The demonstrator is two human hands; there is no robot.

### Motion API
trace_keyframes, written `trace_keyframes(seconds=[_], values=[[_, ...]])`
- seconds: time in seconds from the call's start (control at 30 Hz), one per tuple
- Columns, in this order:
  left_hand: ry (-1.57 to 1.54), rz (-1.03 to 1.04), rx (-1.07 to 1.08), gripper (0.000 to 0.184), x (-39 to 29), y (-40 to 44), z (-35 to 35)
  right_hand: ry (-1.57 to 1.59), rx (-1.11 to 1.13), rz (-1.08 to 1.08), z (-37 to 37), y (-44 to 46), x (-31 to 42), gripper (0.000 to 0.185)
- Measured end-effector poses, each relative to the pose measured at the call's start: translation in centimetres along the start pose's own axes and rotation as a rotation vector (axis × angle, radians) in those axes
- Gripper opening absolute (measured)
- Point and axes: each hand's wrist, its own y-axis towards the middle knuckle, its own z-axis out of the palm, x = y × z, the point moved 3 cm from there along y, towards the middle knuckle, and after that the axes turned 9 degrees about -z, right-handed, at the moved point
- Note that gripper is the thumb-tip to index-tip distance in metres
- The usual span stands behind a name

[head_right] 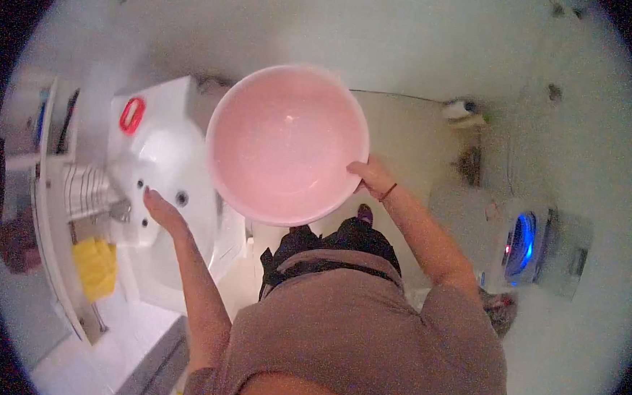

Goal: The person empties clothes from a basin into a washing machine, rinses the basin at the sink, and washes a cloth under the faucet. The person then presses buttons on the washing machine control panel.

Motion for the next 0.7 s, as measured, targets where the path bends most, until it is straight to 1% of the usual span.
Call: trace_keyframes(seconds=[0.03, 0.07, 0.1, 0.13, 0.17, 0.2, 0.23, 0.27, 0.3, 0.37, 0.4, 0.43, 0.47, 0.5, 0.53, 0.57, 0.6, 0.67, 0.7], values=[[-0.043, 0.026, 0.042, 0.039, 1.8, 1.0, 5.2, 0.017, 0.034, -0.098, -0.9, 6.5, -1.4, 0.041], [-0.049, 0.016, 0.199, 0.039, 0.8, -1.3, 7.5, 0.038, -0.03, -0.093, -3.7, 3.8, -1.3, 0.041], [-0.126, -0.071, 0.304, 0.039, -2.5, -5.5, 10.0, 0.082, -0.075, -0.064, -6.6, 1.9, -1.9, 0.041], [-0.175, -0.13, 0.447, 0.038, -4.2, -8.4, 12.5, 0.125, -0.114, -0.018, -8.8, 0.6, -2.2, 0.042], [-0.229, -0.189, 0.591, 0.039, -5.8, -11.4, 14.6, 0.15, -0.166, -0.017, -11.2, -1.2, -2.3, 0.042], [-0.217, -0.173, 0.65, 0.039, -7.5, -14.5, 16.3, 0.223, -0.187, -0.022, -13.4, -3.4, -2.5, 0.042], [-0.265, -0.147, 0.837, 0.039, -9.5, -18.5, 17.9, 0.298, -0.214, -0.024, -15.7, -6.4, -2.9, 0.043], [-0.39, -0.068, 0.972, 0.039, -11.9, -19.7, 20.1, 0.288, -0.228, -0.109, -17.2, -5.4, -1.5, 0.043], [-0.361, -0.064, 1.042, 0.039, -13.6, -23.2, 21.9, 0.319, -0.285, -0.097, -19.9, -6.9, -2.5, 0.042], [-0.177, 0.084, 1.035, 0.037, -17.6, -31.3, 23.8, 0.368, -0.398, -0.112, -26.1, -11.9, -4.0, 0.042], [-0.177, 0.032, 1.096, 0.033, -18.3, -35.3, 25.3, 0.375, -0.458, -0.123, -29.6, -14.8, -4.6, 0.04], [-0.168, 0.054, 1.155, 0.033, -20.4, -40.8, 25.7, 0.378, -0.518, -0.132, -33.2, -18.7, -5.3, 0.039], [-0.231, 0.007, 1.255, 0.031, -22.7, -45.7, 25.9, 0.399, -0.566, -0.141, -36.2, -22.2, -6.1, 0.039], [-0.358, -0.054, 1.313, 0.03, -26.0, -37.4, 26.2, 0.398, -0.572, -0.216, -30.4, -18.2, 0.1, 0.037], [-0.347, -0.01, 1.36, 0.028, -26.7, -37.7, 27.3, 0.452, -0.589, -0.272, -30.6, -19.1, 0.2, 0.036], [-0.353, 0.022, 1.386, 0.028, -27.4, -40.4, 27.6, 0.466, -0.612, -0.302, -32.5, -21.3, -0.8, 0.036], [-0.336, 0.007, 1.395, 0.029, -29.9, -41.2, 27.1, 0.465, -0.628, -0.288, -32.8, -21.8, -0.8, 0.038], [-0.294, 0.016, 1.452, 0.033, -33.5, -48.4, 24.8, 0.489, -0.658, -0.301, -36.5, -26.0, -4.2, 0.041], [-0.295, 0.045, 1.473, 0.033, -34.4, -51.9, 23.9, 0.596, -0.742, -0.361, -38.1, -28.4, -6.2, 0.036]])
